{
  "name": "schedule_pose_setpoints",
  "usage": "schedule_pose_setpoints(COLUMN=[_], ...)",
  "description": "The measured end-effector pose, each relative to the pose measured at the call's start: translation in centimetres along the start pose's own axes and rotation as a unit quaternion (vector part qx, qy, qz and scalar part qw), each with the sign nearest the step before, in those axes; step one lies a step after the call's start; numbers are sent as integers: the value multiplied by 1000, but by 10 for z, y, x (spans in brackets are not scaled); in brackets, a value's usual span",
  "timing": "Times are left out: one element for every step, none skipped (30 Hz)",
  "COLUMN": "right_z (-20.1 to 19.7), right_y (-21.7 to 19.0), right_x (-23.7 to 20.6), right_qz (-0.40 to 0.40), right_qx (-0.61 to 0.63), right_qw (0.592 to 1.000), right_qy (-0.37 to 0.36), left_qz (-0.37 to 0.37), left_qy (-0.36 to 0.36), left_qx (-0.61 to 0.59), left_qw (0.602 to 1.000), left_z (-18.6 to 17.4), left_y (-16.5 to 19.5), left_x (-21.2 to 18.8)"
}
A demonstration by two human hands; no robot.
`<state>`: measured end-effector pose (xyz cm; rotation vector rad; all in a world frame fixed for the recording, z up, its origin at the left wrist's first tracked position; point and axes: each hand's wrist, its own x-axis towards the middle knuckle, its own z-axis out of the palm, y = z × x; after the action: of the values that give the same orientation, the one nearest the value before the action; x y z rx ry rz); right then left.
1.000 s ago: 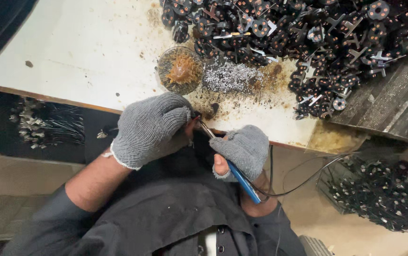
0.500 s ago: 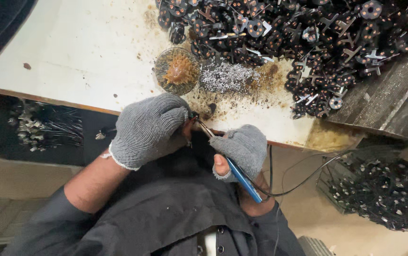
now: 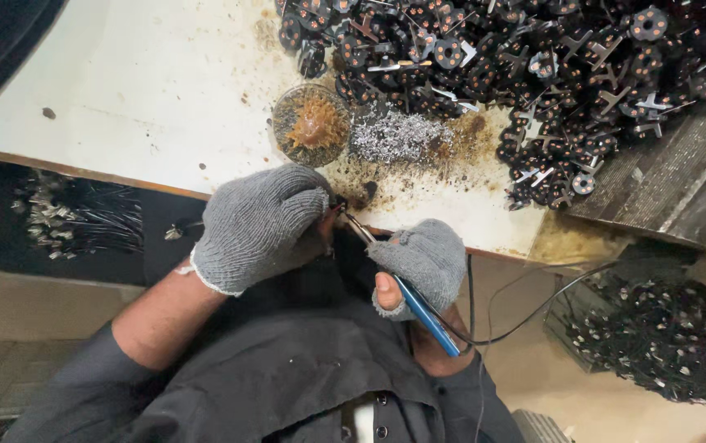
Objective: The person solders red and green wires onto small lamp socket components at a workbench. They hold a component in one hand and a soldering iron in the other, dip wires into flux, apply solder to the joint, and place finished assemblies with a large pile of similar components.
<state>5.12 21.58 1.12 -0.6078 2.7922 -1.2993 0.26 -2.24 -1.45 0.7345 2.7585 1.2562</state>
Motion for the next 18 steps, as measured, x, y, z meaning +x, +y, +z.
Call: schedule_pose_setpoints(right_z=[3,6,9,12,14,15,15,15,15,14,13,12,11,10,10,9,9,8], right_y=[3,7,10,13,15,17,18,19,20,20,20,19,19,17,16,14,11,8], right_x=[1,2,2,3,3,2,2,2,2,3,4,4,5,6,7,7,6,5], right_qz=[-18,-36,-38,-41,-45,-46,-47,-48,-50,-53,-55,-53,-50,-48,-50,-53,-56,-26], right_qx=[-6,-13,-7,-1,4,0,-4,-9,-15,-21,-27,-25,-23,-22,-19,-17,-14,-4], right_qw=[1000,999,999,998,997,997,997,997,998,998,998,998,998,999,998,998,998,999], right_qy=[12,24,38,52,66,62,57,53,46,39,31,25,19,13,20,27,34,40], left_qz=[-3,-5,-8,-8,-7,-6,-5,-5,-4,-4,-5,-6,-7,-8,-9,-12,-15,-18], left_qy=[-2,-5,-8,-9,-10,-9,-14,-18,-22,-23,-23,-24,-21,-17,-13,-22,-30,-39], left_qx=[1,2,2,3,6,8,6,3,1,-1,-4,-6,-4,0,3,5,6,7], left_qw=[1000,1000,1000,1000,1000,1000,1000,1000,1000,1000,1000,1000,1000,1000,1000,1000,999,999], left_z=[0,0,0,0,0,0,0,0,0,0,0,0,0,1,1,1,0,0], left_y=[0,0,0,0,0,0,-1,-1,-1,-2,-1,-1,-1,0,0,0,-1,-1], left_x=[0,0,-1,-1,-1,-1,-1,-1,-1,0,0,-1,-1,-1,-1,-1,-1,-1])
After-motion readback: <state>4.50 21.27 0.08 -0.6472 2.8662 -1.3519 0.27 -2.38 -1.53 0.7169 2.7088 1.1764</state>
